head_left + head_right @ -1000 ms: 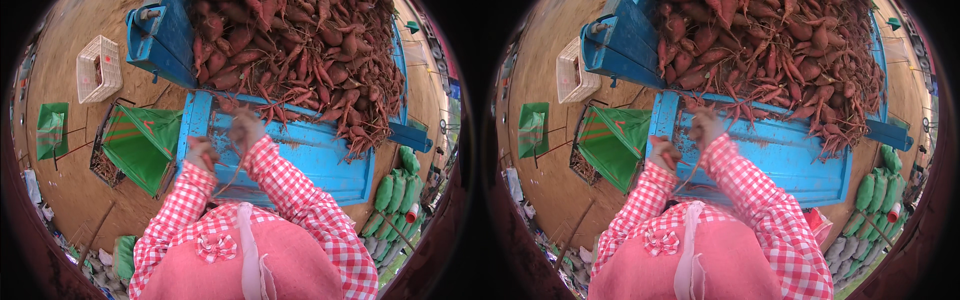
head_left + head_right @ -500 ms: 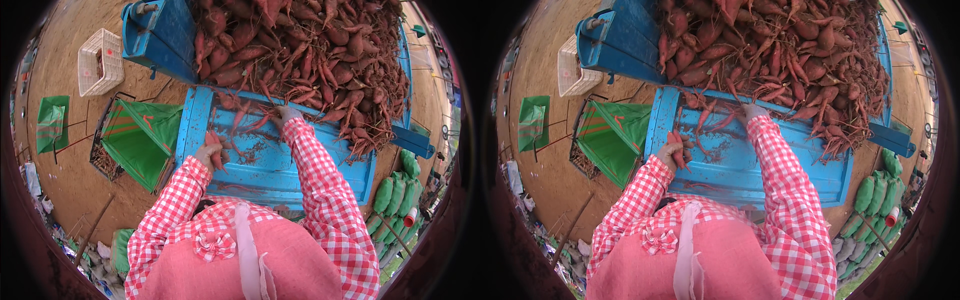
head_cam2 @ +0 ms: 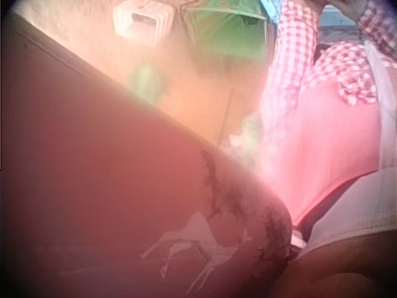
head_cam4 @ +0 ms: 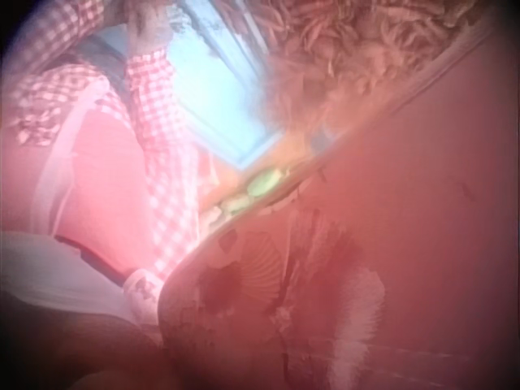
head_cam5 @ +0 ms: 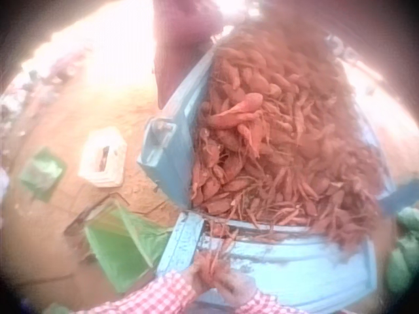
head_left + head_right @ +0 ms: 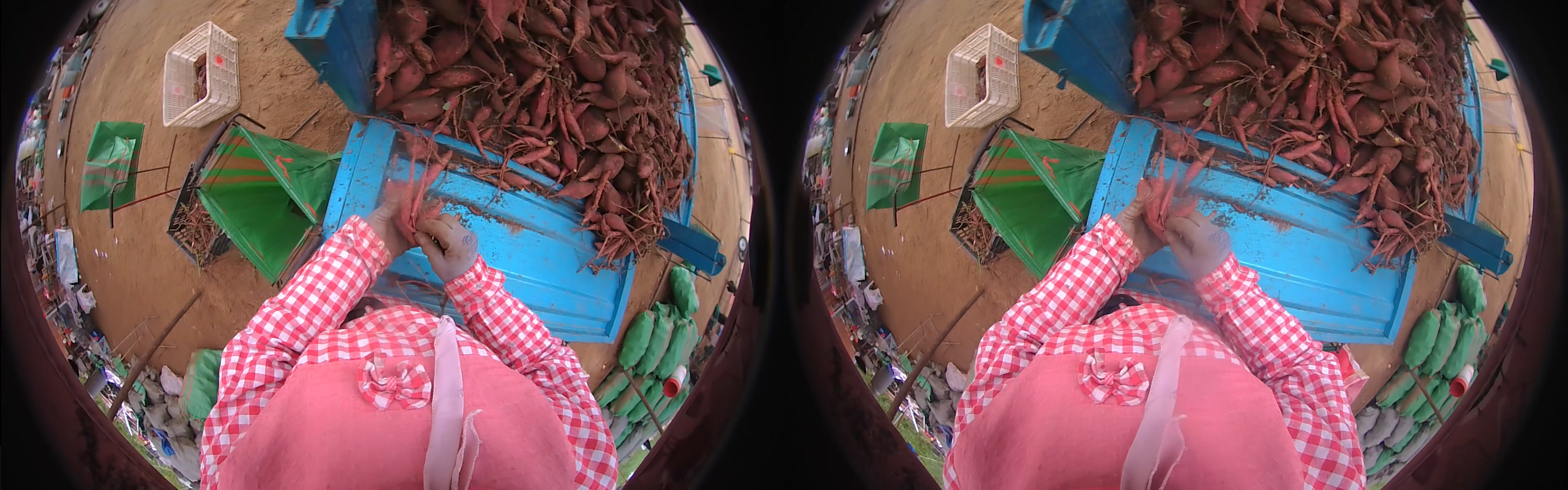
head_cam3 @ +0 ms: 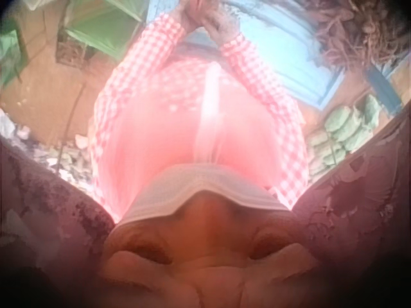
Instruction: The person packs sweet potatoes from a blue bin into a green sack, ties the sack closed, and sets it aside. They then open another sack and continue transferring sweet potatoes by hand, occasionally removing stems and placing them in a nearby crate.
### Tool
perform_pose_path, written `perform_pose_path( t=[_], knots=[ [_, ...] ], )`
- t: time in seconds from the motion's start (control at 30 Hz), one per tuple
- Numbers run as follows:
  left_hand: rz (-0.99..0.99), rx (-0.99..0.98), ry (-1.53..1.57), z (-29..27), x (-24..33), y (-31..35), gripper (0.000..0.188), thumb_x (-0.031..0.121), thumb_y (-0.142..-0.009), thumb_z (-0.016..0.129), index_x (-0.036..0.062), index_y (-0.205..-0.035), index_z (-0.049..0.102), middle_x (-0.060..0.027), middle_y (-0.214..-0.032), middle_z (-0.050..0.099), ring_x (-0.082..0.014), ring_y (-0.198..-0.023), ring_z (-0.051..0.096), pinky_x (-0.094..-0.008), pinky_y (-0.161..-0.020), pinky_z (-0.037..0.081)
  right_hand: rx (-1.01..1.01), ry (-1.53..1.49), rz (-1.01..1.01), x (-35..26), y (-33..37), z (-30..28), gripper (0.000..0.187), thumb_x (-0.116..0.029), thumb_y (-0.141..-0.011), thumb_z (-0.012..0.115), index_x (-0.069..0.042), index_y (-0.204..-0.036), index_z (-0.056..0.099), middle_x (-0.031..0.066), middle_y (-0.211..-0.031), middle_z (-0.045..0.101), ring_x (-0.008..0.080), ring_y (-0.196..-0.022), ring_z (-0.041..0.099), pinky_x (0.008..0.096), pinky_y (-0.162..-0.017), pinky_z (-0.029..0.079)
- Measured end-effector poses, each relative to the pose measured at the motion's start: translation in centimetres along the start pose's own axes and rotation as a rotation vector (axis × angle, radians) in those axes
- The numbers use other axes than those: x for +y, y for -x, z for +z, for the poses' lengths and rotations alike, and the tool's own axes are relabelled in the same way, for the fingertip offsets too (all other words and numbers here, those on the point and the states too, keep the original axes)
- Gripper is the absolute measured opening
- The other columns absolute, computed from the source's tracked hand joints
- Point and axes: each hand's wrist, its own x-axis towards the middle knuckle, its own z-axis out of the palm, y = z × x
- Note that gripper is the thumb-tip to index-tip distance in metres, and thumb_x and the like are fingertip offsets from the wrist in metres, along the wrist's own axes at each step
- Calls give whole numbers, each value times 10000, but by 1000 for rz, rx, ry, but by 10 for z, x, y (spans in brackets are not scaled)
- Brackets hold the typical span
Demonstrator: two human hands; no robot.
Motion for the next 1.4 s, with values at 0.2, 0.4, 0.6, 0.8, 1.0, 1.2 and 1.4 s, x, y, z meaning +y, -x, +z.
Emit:
perform_pose_path(
  t=[0.2, 0.4, 0.6, 0.8, 1.0, 1.2, 1.4],
  knots=[
    [322, 202, -142, -21, -9, 10, 614, 117, -807, 711, 110, -1360, 442, -95, -1406, 489, -254, -1223, 509, -405, -943, 483, -154, 18, -28, -23, 0, 11, 161, -198, -817, 702, -102, -944, 673, 110, -846, 662, 283, -744, 668, 385, -617, 511],
    [674, 255, -1095, -41, 25, 39, 646, -38, -715, 726, 72, -1299, 472, -94, -1297, 548, -199, -1142, 569, -344, -925, 492, -249, -123, 70, -38, -11, 47, 153, -186, -841, 665, -36, -871, 672, 100, -686, 663, 225, -607, 648, 343, -562, 485],
    [671, 414, -868, -62, 52, 97, 580, -100, -748, 643, 38, -1287, 480, -57, -1053, 616, -142, -935, 623, -260, -632, 520, -598, -198, 160, -67, -31, 64, 187, -190, -807, 708, -17, -757, 662, 17, -567, 556, 73, -519, 486, 257, -511, 402],
    [795, 265, -261, -116, 66, 226, 594, -36, -734, 674, 24, -1290, 476, -99, -1031, 624, -187, -726, 624, -309, -623, 537, -606, -123, 9, -138, -70, 139, 195, -210, -822, 705, -24, -779, 665, 53, -610, 596, 103, -549, 542, 283, -524, 430],
    [1097, 427, 56, -219, 56, 346, 545, 129, -827, 660, 93, -1328, 446, -147, -1209, 599, -290, -859, 652, -429, -755, 572, -545, -40, -736, -270, -124, 247, 137, -181, -815, 721, -57, -823, 665, 96, -704, 588, 238, -598, 604, 339, -543, 462],
    [1114, 541, 89, -307, 30, 392, 574, 163, -824, 669, 89, -1344, 437, -129, -1101, 628, -306, -880, 662, -442, -760, 575, -581, 310, -1012, -396, -165, 395, 461, -291, -826, 683, -133, -1246, 578, 128, -1284, 558, 349, -1146, 537, 469, -974, 425],
    [980, 205, 299, -270, 73, 379, 513, 208, -829, 686, 48, -1280, 500, -124, -1052, 645, -294, -888, 660, -459, -773, 563, -504, -56, -1003, -332, -129, 384, 419, -159, -762, 695, -78, -1163, 608, 137, -1182, 590, 351, -1063, 558, 466, -897, 439]
  ],
)
